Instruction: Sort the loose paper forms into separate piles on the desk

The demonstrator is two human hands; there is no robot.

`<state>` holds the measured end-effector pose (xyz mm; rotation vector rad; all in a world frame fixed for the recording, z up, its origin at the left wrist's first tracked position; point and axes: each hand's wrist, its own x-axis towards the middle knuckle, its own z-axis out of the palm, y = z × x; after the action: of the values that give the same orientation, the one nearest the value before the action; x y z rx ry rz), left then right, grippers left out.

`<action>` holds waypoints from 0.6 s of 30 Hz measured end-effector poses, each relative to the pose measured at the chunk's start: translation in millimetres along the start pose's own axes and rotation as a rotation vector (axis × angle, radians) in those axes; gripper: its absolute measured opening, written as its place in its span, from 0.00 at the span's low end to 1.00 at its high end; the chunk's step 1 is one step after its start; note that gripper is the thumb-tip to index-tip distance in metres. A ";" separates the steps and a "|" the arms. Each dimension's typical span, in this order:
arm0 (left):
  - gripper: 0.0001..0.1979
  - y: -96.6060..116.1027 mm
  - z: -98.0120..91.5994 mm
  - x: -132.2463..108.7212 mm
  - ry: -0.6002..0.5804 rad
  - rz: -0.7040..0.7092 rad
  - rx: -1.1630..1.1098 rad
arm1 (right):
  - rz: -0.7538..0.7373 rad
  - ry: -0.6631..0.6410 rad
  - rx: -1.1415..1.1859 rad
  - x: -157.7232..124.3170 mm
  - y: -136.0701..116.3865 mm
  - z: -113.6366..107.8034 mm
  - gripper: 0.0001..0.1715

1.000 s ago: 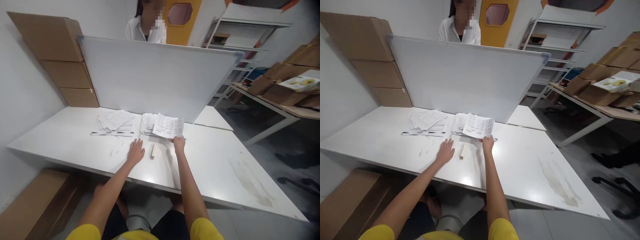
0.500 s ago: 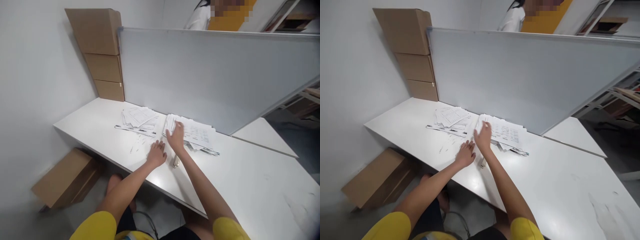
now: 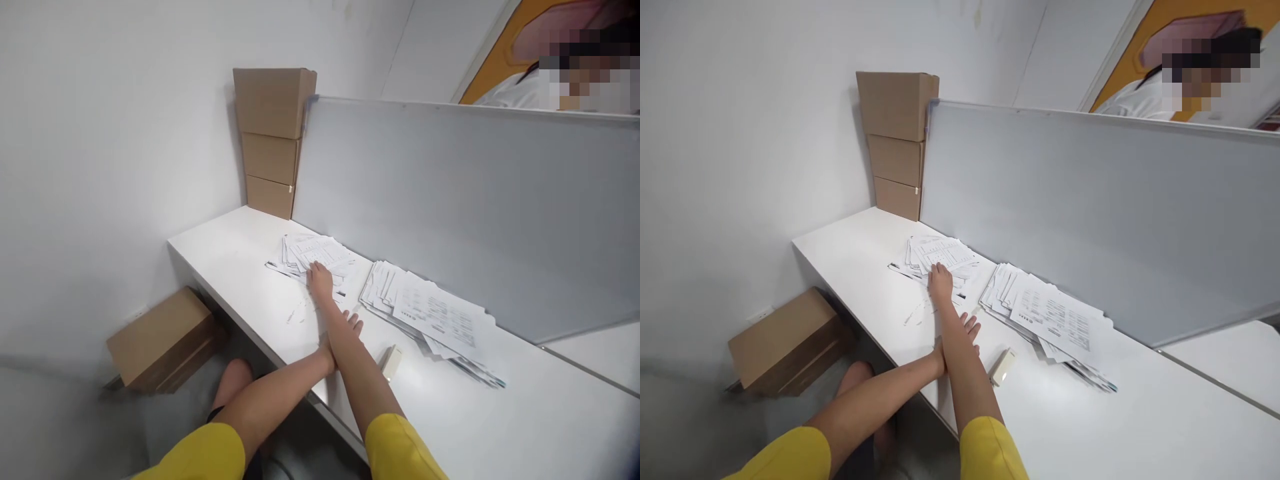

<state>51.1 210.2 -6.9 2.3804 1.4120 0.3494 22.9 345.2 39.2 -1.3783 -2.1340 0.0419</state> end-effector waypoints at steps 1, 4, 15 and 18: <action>0.33 0.1 0.3 0.1 -0.004 -0.001 0.005 | 0.004 0.017 0.013 -1.2 1.4 0.4 0.19; 0.33 1.5 -1.2 -1.1 -0.004 0.012 0.002 | 0.037 0.067 0.040 -3.3 2.6 -3.4 0.18; 0.33 3.7 -3.1 2.7 -0.007 0.015 -0.030 | 0.253 0.300 0.109 -21.0 12.4 -27.3 0.27; 0.34 2.7 -10.6 -0.4 -0.005 0.007 -0.079 | 0.340 0.352 0.167 -5.5 6.3 -25.3 0.31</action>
<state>49.1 210.5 3.9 2.3215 1.3627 0.3933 42.2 336.4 55.5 -1.5076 -1.5611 0.1006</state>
